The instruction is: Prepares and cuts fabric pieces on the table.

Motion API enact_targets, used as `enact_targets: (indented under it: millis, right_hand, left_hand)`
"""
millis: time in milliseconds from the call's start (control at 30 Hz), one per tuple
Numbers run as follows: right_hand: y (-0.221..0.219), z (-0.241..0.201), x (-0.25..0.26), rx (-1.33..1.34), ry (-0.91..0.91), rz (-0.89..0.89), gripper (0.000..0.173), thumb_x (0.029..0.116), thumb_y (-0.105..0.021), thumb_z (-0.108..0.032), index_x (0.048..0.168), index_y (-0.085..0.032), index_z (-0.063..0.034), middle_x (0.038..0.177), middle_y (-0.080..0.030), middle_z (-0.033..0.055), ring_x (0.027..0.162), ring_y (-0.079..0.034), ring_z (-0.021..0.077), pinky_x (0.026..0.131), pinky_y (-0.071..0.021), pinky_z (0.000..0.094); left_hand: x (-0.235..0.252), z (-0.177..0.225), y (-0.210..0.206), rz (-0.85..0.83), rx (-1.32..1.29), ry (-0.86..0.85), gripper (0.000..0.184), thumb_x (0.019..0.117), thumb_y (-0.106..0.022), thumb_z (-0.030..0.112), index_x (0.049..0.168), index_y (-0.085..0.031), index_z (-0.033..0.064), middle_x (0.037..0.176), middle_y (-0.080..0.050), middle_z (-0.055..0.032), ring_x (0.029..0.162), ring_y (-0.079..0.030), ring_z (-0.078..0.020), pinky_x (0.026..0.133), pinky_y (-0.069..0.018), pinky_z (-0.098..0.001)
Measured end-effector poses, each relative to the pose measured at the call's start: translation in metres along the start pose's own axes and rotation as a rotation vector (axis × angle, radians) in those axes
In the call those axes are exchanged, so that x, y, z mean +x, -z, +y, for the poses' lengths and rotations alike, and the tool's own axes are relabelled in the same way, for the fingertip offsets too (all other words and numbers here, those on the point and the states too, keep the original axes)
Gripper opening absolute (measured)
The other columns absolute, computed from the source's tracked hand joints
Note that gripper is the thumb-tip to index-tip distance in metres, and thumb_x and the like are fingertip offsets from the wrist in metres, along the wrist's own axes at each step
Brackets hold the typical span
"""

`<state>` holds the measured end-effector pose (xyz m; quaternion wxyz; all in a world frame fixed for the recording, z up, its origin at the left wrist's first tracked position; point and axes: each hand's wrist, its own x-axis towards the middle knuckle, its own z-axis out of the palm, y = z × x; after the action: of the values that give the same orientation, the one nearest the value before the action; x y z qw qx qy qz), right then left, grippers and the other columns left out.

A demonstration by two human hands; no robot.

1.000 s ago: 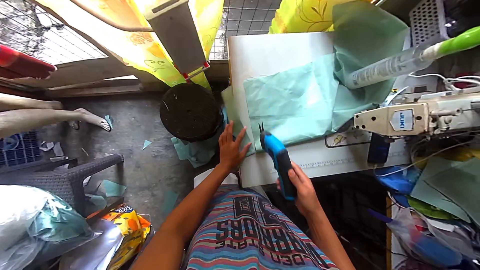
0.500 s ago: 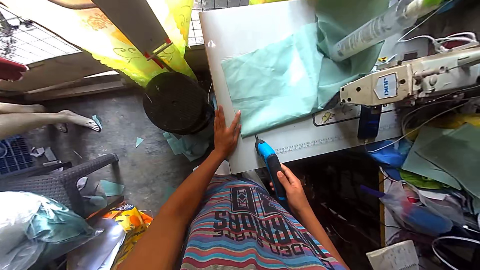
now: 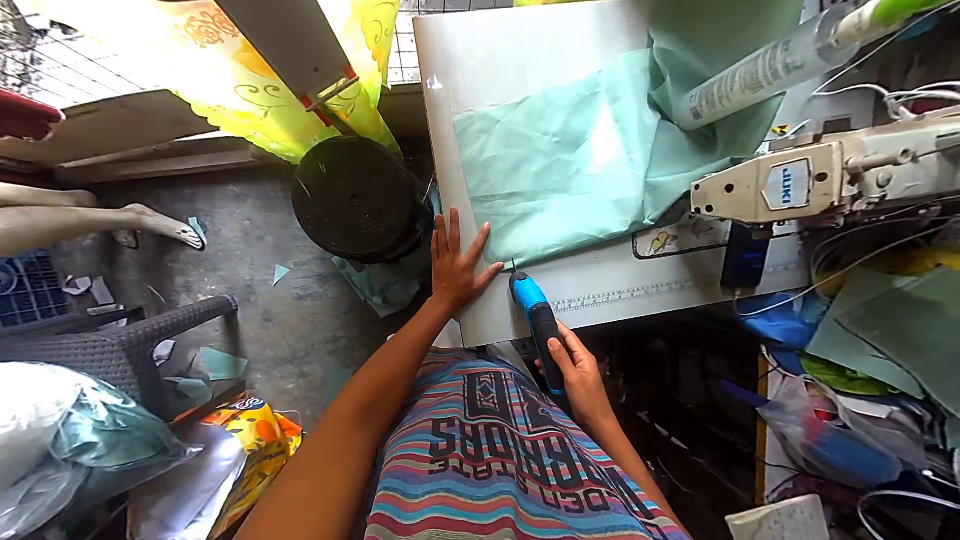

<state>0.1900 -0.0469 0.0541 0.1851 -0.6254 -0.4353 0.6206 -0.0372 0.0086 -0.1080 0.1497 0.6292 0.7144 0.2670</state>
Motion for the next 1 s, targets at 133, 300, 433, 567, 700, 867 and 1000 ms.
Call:
enact_targets:
  millis: [133, 300, 433, 567, 700, 867, 1000]
  right_hand:
    - [-0.003, -0.001, 0.003, -0.008, 0.012, 0.007, 0.050, 0.1061, -0.048, -0.022, 0.149, -0.044, 0.0040, 0.134, -0.062, 0.0127, 0.090, -0.069, 0.0096, 0.075, -0.0598, 0.0246]
    - [-0.007, -0.008, 0.008, -0.016, 0.011, 0.022, 0.051, 0.1057, -0.050, -0.023, 0.149, -0.045, 0.0038, 0.133, -0.062, 0.0128, 0.090, -0.070, 0.0105, 0.075, -0.0598, 0.0248]
    - [-0.012, -0.015, 0.017, -0.011, 0.010, 0.027, 0.051, 0.1065, -0.049, -0.023, 0.149, -0.045, 0.0036, 0.130, -0.063, 0.0131, 0.088, -0.069, 0.0109, 0.073, -0.0597, 0.0243]
    - [-0.018, -0.025, 0.032, -0.003, 0.018, 0.038, 0.049, 0.1065, -0.048, -0.022, 0.148, -0.045, 0.0040, 0.126, -0.064, 0.0132, 0.088, -0.069, 0.0117, 0.073, -0.0601, 0.0255]
    - [-0.023, -0.037, 0.048, 0.010, 0.034, 0.033, 0.046, 0.1069, -0.047, -0.020, 0.147, -0.047, 0.0027, 0.126, -0.064, 0.0129, 0.092, -0.070, 0.0127, 0.076, -0.0603, 0.0264]
    - [-0.031, -0.053, 0.070, -0.004, 0.047, 0.026, 0.048, 0.1074, -0.046, -0.020, 0.149, -0.045, 0.0022, 0.125, -0.064, 0.0144, 0.091, -0.070, 0.0145, 0.076, -0.0610, 0.0292]
    - [-0.037, -0.068, 0.092, 0.004, 0.051, 0.029, 0.046, 0.1079, -0.046, -0.020, 0.150, -0.045, 0.0000, 0.123, -0.065, 0.0132, 0.089, -0.070, 0.0143, 0.075, -0.0605, 0.0286]
  left_hand:
    - [0.000, -0.002, -0.002, 0.001, -0.009, -0.003, 0.074, 0.0926, -0.051, 0.071, 0.153, -0.049, 0.0295, 0.165, -0.018, -0.0323, 0.153, -0.011, -0.0531, 0.123, -0.0114, -0.0621]
    - [0.000, 0.000, -0.001, -0.018, -0.014, 0.017, 0.076, 0.0922, -0.051, 0.072, 0.154, -0.049, 0.0282, 0.165, -0.017, -0.0316, 0.153, -0.010, -0.0530, 0.123, -0.0113, -0.0613]
    - [0.000, -0.001, -0.002, -0.024, -0.012, 0.020, 0.076, 0.0919, -0.050, 0.073, 0.154, -0.048, 0.0294, 0.166, -0.016, -0.0299, 0.154, -0.009, -0.0523, 0.123, -0.0109, -0.0616]
    - [-0.001, -0.002, -0.004, -0.015, -0.007, 0.012, 0.076, 0.0916, -0.052, 0.072, 0.154, -0.048, 0.0292, 0.167, -0.016, -0.0284, 0.154, -0.009, -0.0511, 0.123, -0.0108, -0.0614]
    - [0.000, 0.000, -0.003, -0.015, -0.026, 0.024, 0.076, 0.0901, -0.056, 0.071, 0.153, -0.050, 0.0295, 0.166, -0.018, -0.0279, 0.154, -0.011, -0.0510, 0.123, -0.0128, -0.0606]
    - [0.000, 0.001, -0.001, 0.000, -0.067, 0.021, 0.074, 0.0881, -0.062, 0.068, 0.149, -0.055, 0.0267, 0.166, -0.022, -0.0273, 0.153, -0.015, -0.0513, 0.122, -0.0172, -0.0632]
    - [-0.001, 0.000, -0.004, 0.014, -0.069, 0.025, 0.076, 0.0858, -0.063, 0.070, 0.149, -0.056, 0.0279, 0.166, -0.023, -0.0264, 0.153, -0.015, -0.0516, 0.121, -0.0192, -0.0627]
